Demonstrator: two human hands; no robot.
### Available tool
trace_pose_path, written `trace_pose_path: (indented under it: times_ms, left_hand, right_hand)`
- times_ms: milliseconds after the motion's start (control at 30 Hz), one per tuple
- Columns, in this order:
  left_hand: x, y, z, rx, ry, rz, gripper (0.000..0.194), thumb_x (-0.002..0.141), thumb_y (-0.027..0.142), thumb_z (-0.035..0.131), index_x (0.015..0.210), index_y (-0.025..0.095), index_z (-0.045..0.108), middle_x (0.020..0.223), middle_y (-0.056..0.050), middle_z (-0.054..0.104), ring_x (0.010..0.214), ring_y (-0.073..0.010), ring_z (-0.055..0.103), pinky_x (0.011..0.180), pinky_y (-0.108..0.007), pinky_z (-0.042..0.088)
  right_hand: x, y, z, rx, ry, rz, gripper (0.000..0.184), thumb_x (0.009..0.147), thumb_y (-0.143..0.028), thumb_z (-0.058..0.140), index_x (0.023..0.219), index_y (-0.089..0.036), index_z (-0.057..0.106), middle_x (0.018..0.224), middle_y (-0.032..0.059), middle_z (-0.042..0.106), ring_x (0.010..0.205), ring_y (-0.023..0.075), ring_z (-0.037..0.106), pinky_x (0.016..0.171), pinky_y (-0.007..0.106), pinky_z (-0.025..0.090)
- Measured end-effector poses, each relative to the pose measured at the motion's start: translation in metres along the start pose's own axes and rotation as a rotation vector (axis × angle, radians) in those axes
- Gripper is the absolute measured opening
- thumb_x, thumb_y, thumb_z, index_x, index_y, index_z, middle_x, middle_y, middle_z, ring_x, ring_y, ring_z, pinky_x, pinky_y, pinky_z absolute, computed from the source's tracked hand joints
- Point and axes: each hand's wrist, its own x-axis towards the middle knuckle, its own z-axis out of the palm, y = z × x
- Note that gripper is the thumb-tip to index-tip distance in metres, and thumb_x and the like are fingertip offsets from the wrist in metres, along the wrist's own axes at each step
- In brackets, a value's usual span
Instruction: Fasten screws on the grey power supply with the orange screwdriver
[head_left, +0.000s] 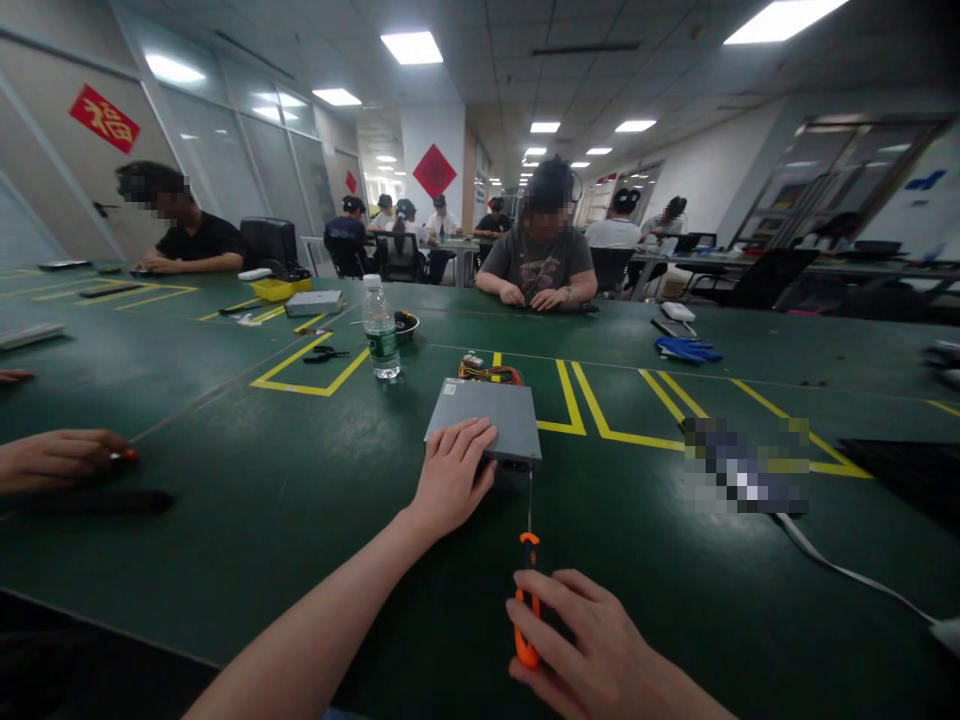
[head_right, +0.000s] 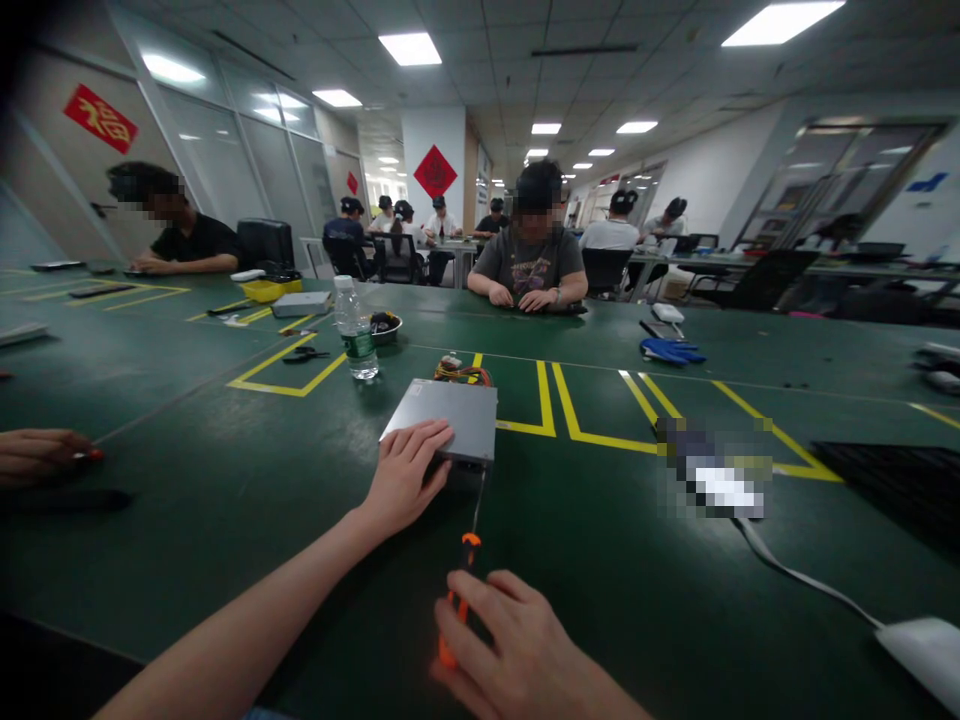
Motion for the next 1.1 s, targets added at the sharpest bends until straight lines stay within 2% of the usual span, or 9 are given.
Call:
trace_pose_path:
  times_ms: [200,333,433,600,700,833,933,1000,1100]
  left_hand:
    - [0.0,0.0,-0.001,-0.024,-0.008,-0.01,0.036,0.087,0.027,0.046,0.122,0.023,0.047,0.129,-0.005,0.051,0.12,-0.0215,0.043,0.097,-0.04,0.031]
    - [0.0,0.0,-0.001,-0.022,-0.016,-0.005,0.038,0.085,0.026,0.048,0.122,0.022,0.047,0.13,-0.005,0.051,0.121,-0.0212,0.042,0.098,-0.039,0.031]
    - [0.0,0.001,-0.001,-0.011,-0.015,-0.006,0.039,0.084,0.027,0.049,0.122,0.022,0.047,0.13,-0.004,0.051,0.121,-0.0212,0.042,0.098,-0.039,0.031]
    - [0.0,0.001,0.0,0.015,0.002,-0.008,0.037,0.084,0.027,0.05,0.121,0.023,0.048,0.128,-0.004,0.052,0.119,-0.0212,0.044,0.096,-0.039,0.033]
    - [0.0,0.001,0.001,0.011,0.01,-0.005,0.036,0.085,0.027,0.049,0.121,0.023,0.048,0.127,-0.005,0.053,0.119,-0.0217,0.044,0.096,-0.039,0.033]
    - [0.0,0.001,0.001,-0.012,0.013,-0.012,0.035,0.086,0.027,0.047,0.121,0.023,0.048,0.127,-0.005,0.053,0.119,-0.0221,0.044,0.097,-0.04,0.031]
    - [0.0,0.001,0.001,-0.018,0.019,-0.006,0.035,0.086,0.027,0.047,0.121,0.023,0.047,0.128,-0.005,0.053,0.119,-0.0221,0.044,0.097,-0.04,0.031]
    - [0.0,0.001,0.0,-0.015,0.016,0.0,0.035,0.086,0.026,0.047,0.122,0.023,0.047,0.128,-0.005,0.053,0.119,-0.0217,0.044,0.097,-0.04,0.031]
    - [0.0,0.001,0.0,-0.009,0.009,-0.001,0.035,0.087,0.027,0.046,0.121,0.023,0.047,0.128,-0.004,0.052,0.119,-0.0212,0.044,0.097,-0.039,0.03]
  right_hand:
    - [-0.009,0.005,0.012,0.032,0.069,0.009,0.02,0.087,-0.031,0.052,0.094,-0.013,0.052,0.097,0.0172,0.066,0.085,0.018,0.064,0.071,0.029,0.051]
    - [-0.01,0.003,0.007,0.024,-0.009,0.055,0.028,0.086,-0.035,0.049,0.102,-0.013,0.054,0.099,0.0162,0.065,0.088,0.0201,0.064,0.072,0.03,0.052]
    - [-0.005,0.0,0.002,0.006,-0.048,0.057,0.03,0.086,-0.03,0.046,0.109,-0.014,0.055,0.1,0.0156,0.065,0.089,0.0206,0.063,0.072,0.031,0.052]
    - [-0.005,0.001,0.007,0.004,0.056,0.01,0.02,0.087,-0.027,0.046,0.097,-0.012,0.054,0.095,0.0167,0.067,0.085,0.0188,0.064,0.069,0.03,0.052]
    - [-0.009,0.003,0.011,0.036,0.08,0.037,0.019,0.087,-0.031,0.049,0.095,-0.014,0.05,0.096,0.0161,0.067,0.085,0.0178,0.065,0.071,0.029,0.052]
    - [-0.009,0.002,0.009,0.039,-0.029,0.071,0.032,0.083,-0.037,0.052,0.105,-0.013,0.051,0.099,0.0155,0.066,0.087,0.0198,0.064,0.075,0.031,0.051]
    - [-0.005,-0.001,0.006,0.009,-0.122,0.076,0.031,0.083,-0.033,0.052,0.108,-0.014,0.054,0.103,0.0145,0.065,0.089,0.0201,0.063,0.075,0.031,0.051]
    - [-0.004,-0.001,0.007,0.007,-0.093,0.067,0.026,0.085,-0.031,0.049,0.104,-0.014,0.057,0.099,0.014,0.066,0.083,0.019,0.064,0.071,0.03,0.051]
    - [-0.006,0.001,0.009,0.023,0.025,0.044,0.023,0.087,-0.03,0.046,0.096,-0.012,0.056,0.091,0.0137,0.068,0.077,0.0179,0.065,0.065,0.029,0.051]
